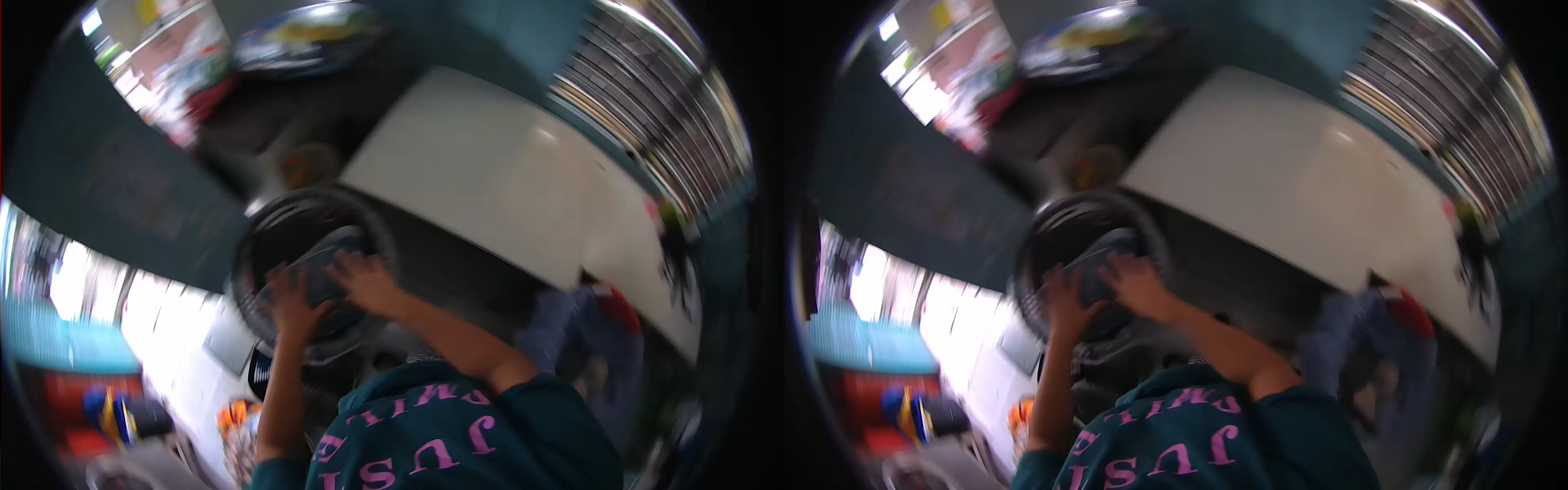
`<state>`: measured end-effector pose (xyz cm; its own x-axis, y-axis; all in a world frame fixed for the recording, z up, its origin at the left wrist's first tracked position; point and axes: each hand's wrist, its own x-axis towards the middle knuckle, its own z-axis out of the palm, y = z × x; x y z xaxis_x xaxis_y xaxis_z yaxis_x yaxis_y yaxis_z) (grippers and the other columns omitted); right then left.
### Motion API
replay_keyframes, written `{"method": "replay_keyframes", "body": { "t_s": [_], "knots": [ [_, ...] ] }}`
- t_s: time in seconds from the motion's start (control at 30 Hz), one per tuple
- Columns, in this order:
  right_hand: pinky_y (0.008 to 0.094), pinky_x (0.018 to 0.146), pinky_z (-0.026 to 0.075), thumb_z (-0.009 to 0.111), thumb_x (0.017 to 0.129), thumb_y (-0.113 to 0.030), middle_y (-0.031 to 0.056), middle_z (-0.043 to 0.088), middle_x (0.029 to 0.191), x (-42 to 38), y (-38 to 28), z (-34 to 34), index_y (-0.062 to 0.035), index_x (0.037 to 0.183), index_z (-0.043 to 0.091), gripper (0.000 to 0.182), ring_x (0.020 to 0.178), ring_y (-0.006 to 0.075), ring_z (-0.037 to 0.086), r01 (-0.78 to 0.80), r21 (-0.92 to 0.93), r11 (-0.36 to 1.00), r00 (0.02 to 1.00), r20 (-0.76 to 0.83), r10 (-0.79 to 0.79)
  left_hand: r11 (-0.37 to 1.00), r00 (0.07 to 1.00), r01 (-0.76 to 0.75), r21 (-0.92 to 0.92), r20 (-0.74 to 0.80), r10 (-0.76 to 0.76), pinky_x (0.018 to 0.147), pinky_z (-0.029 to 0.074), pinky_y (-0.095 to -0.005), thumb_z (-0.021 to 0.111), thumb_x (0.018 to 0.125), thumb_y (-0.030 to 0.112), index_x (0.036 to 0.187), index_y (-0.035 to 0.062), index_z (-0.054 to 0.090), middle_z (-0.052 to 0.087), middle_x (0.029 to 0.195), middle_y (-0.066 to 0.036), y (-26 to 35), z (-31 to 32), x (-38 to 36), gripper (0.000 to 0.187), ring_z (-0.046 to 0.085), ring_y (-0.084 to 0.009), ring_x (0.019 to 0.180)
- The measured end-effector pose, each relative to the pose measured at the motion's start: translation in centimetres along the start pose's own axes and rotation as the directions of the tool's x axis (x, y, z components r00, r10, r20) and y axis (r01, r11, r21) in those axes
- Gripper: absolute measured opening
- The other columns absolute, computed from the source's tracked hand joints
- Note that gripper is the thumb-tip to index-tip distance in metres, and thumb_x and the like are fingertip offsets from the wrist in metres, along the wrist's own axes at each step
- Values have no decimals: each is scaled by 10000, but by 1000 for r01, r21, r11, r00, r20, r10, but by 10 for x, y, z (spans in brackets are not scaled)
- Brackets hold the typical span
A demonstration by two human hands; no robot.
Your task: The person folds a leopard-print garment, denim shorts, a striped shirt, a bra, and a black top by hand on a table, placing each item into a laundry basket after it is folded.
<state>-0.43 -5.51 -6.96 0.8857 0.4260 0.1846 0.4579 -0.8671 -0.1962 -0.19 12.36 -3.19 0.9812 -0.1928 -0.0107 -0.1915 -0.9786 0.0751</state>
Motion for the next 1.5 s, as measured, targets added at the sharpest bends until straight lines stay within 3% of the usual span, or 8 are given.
{"method": "replay_keyframes", "body": {
  "t_s": [0.2, 0.27, 0.4, 0.57, 0.73, 0.97, 1.13, 1.5],
  "knots": [
    [490, 946, 311, 512, 769, -206, 63, 514, 1172, -116, -29, -19, -127, 1028, 560, 275, 1168, 235, 423, 45, 148, 988, 913, -408, 20, 951, 961, -124, 283, -205, 186, 1029, 212, -469, 416, 846, 526, 1301, 20, 343, 313, 1352, -186, -34, 22, 6, 684, 284, -343, 1249],
    [471, 931, 330, 513, 771, -182, 59, 533, 1139, -166, -19, -26, -122, 1027, 562, 268, 1120, 233, 462, -67, 182, 981, 930, -345, 127, 901, 991, 136, 411, -75, -115, 1017, 203, -508, 387, 851, 550, 1338, 112, 316, 263, 1392, -151, 22, -22, -5, 659, 233, -347, 1275],
    [407, 864, 405, 545, 740, -118, 71, 587, 1020, -242, 2, -53, -97, 1016, 566, 277, 960, 250, 550, -341, 504, 793, 871, -147, 468, 879, 942, -96, 467, -242, 232, 942, 289, -563, 419, 832, 544, 1289, 120, 399, 329, 1332, -208, 59, -40, 14, 623, 324, -379, 1214],
    [361, 773, 458, 573, 706, -103, 94, 605, 940, -369, 28, -80, -67, 998, 577, 294, 890, 272, 557, -702, 324, 634, 476, -449, 756, 867, 704, -373, 330, -508, 496, 955, 99, -656, 362, 849, 576, 1373, 184, 249, 199, 1435, -60, 111, 3, 50, 664, 166, -289, 1319],
    [454, 778, 426, 644, 677, -311, 100, 577, 973, -527, 62, -78, -84, 1017, 577, 415, 973, 308, 514, -984, 89, -154, -173, -277, 945, 857, 862, -485, 172, -73, 502, 950, 51, -657, 471, 836, 486, 1373, 171, 249, 182, 1440, -78, 231, -9, -23, 661, 143, -286, 1328],
    [519, 781, 379, 639, 684, -362, 105, 569, 973, -602, 63, -50, -101, 938, 578, 370, 976, 303, 506, -954, -235, 184, 150, 158, 976, 555, 511, -793, -251, 220, 831, 994, 102, -584, 561, 803, 367, 1329, 129, 325, 228, 1417, -111, 337, 20, -119, 623, 194, -283, 1311],
    [455, 770, 440, 632, 720, -353, 141, 554, 992, -568, 110, -35, -76, 906, 541, 345, 935, 314, 554, -822, 552, -136, -123, 62, 991, 347, 269, -760, -551, 219, 938, 1000, 229, -448, 581, 800, 294, 1279, 68, 383, 387, 1313, -156, 393, 37, -163, 565, 345, -306, 1222],
    [424, 791, 468, 679, 697, -244, 162, 486, 1084, -552, 138, 14, -22, 978, 516, 393, 952, 348, 549, -850, 299, -434, -421, 111, 900, 309, 124, -622, -719, 300, 946, 944, 341, -375, 590, 801, 247, 1243, 29, 409, 458, 1236, -176, 396, 32, -182, 525, 438, -328, 1125]
  ]
}}
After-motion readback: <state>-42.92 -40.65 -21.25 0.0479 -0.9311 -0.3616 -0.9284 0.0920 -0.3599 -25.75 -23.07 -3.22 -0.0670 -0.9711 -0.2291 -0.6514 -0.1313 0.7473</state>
